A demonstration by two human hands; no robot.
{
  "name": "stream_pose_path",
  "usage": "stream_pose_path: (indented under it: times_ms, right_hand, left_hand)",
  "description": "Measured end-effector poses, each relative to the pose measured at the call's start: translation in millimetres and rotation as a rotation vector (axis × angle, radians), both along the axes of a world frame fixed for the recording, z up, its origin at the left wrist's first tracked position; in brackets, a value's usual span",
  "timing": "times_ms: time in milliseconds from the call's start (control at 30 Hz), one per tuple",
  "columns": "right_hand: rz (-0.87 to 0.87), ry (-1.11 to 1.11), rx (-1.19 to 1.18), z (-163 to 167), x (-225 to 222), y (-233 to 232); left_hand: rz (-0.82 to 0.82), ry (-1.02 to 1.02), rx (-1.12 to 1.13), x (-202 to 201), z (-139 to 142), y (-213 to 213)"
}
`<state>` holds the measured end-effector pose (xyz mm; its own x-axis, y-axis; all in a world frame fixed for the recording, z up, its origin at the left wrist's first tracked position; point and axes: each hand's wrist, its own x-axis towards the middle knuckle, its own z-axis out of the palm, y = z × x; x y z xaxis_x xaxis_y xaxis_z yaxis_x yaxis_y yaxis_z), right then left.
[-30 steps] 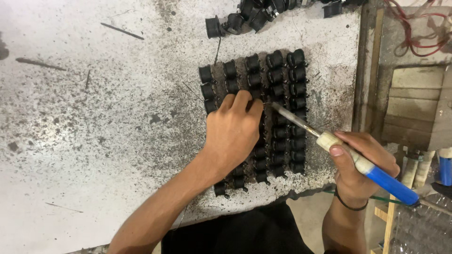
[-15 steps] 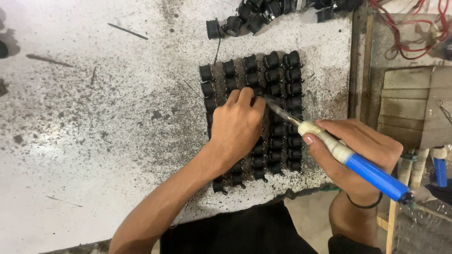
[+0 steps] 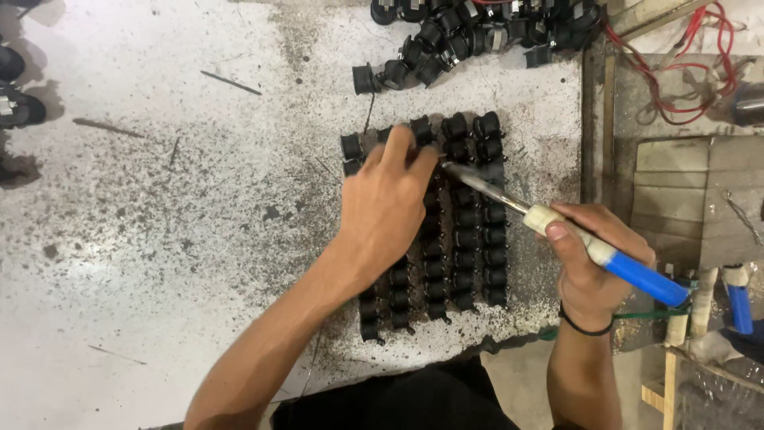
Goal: The person solders wire leads onto rows of small black coil components arranged on a workbench, holding each component steady with one hand while applying a soldering iron with the other, working through the grid piece by piece and moving finished pieces aside.
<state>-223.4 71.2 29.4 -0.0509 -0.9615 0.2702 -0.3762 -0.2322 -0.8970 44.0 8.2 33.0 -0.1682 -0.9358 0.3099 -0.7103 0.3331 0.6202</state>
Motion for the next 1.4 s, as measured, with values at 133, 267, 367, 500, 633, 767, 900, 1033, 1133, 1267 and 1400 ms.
stream_pose_path:
  times_ms: [133,267,367,500,633,767,900,1033,1133,1267,1400]
  right_hand:
    - [0.023,0.069,0.021,-1.2,-1.7,-8.3]
    - [0.051,0.127,0.024,7.0,8.6,-14.9]
    - [0.073,0.245,0.033,18.1,13.9,-17.6]
    - [0.134,0.364,0.008,30.1,15.4,-22.5]
    - [0.2,0.4,-0.01,40.8,14.4,-27.4]
    - [0.112,0.204,0.072,49.9,13.6,-26.3]
    - [0.031,-0.179,0.068,28.2,23.5,-25.3]
    - [0.039,-0.097,0.032,11.8,20.4,-29.7]
    - [0.027,0.014,0.056,12.1,16.4,-36.4]
    - [0.056,0.094,0.066,18.0,19.8,-39.6]
    - [0.077,0.206,0.028,20.8,21.9,-39.9]
  left_hand:
    - [0.015,-0.033,0.059,-10.5,-42.1,2.9]
    - [-0.025,-0.025,0.068,-13.3,-62.4,6.4]
    - [-0.036,-0.022,0.082,-15.7,-65.0,6.4]
    - [-0.047,-0.009,0.059,-21.6,-66.8,4.7]
    - [-0.011,-0.026,0.047,-24.6,-55.4,5.7]
    - [-0.075,-0.009,0.173,-9.6,-19.6,12.7]
    - [-0.008,0.058,0.06,10.0,8.1,-3.5]
    - [0.106,0.086,-0.12,14.0,-1.4,-25.1]
    - [0.089,-0.015,-0.055,5.0,-23.3,-28.1]
    - [0.049,-0.028,0.012,-2.5,-49.3,-22.8]
    - [-0.003,-0.023,0.041,-4.1,-59.6,-22.9]
